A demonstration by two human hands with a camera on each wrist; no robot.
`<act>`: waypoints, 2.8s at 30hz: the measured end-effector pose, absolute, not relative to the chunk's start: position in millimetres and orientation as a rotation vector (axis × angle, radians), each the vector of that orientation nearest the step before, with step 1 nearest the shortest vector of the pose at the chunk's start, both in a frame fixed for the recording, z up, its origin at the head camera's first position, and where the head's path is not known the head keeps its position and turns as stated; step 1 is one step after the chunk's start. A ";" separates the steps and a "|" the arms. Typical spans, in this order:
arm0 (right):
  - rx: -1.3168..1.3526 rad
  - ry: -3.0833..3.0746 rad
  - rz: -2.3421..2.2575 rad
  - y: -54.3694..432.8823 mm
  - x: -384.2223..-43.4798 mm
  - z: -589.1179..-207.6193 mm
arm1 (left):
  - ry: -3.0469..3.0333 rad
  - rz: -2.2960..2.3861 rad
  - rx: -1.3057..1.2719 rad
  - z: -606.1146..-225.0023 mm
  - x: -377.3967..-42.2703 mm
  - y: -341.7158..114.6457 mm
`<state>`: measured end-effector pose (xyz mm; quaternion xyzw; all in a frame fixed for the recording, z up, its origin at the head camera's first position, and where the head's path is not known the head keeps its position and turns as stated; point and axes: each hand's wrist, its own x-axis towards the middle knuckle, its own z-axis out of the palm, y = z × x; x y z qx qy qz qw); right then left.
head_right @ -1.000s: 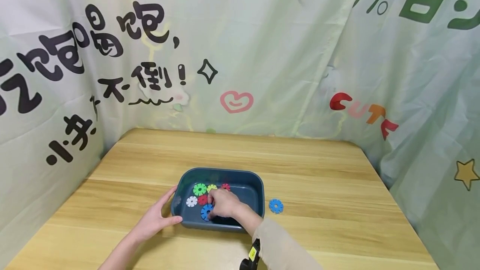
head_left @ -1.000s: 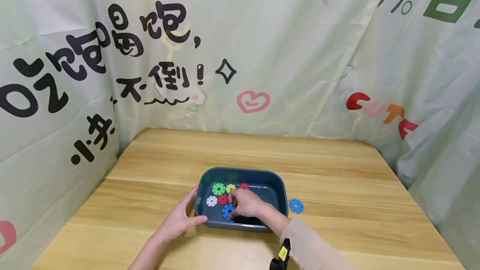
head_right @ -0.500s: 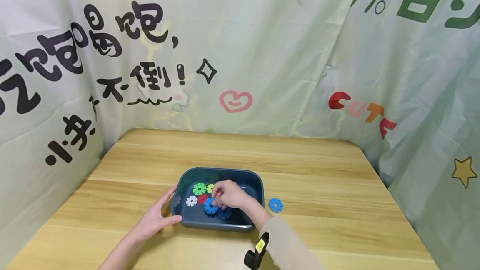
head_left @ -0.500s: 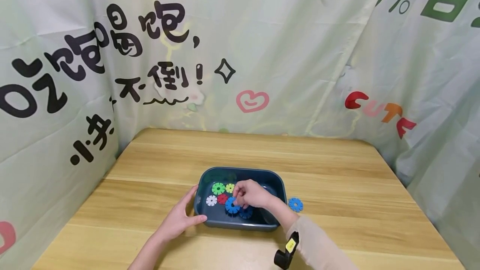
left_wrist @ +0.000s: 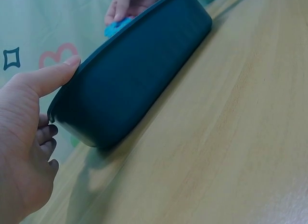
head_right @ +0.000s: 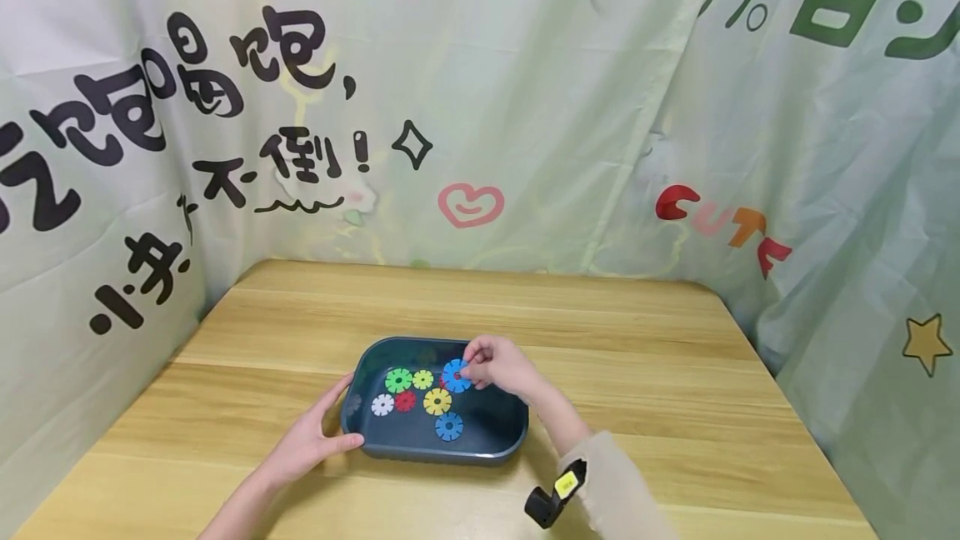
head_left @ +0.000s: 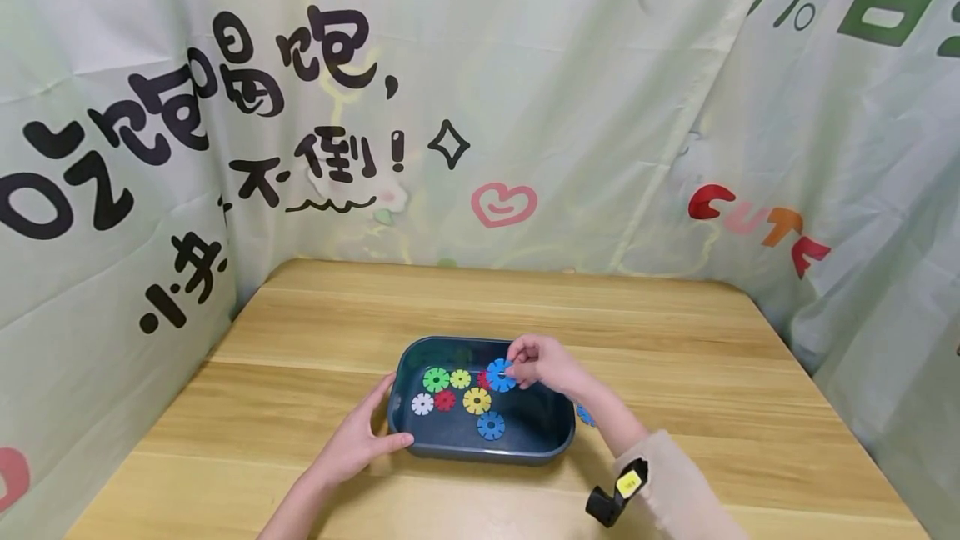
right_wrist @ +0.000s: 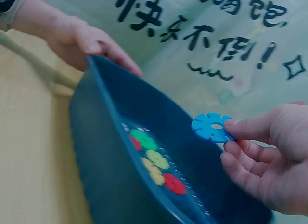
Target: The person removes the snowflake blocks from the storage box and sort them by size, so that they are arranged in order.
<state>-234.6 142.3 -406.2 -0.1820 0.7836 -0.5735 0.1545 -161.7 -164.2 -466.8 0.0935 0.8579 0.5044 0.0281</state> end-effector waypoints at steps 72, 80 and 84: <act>0.084 2.599 -1.404 289.6 -197.9 -448.9 | 2.657 1.563 0.281 -463.7 -161.0 -163.9; -0.001 2.581 -1.477 281.6 -201.8 -430.2 | 2.655 1.569 0.288 -463.0 -159.7 -163.1; -0.102 2.562 -1.518 270.7 -205.9 -414.0 | 2.660 1.563 0.295 -463.3 -159.6 -163.0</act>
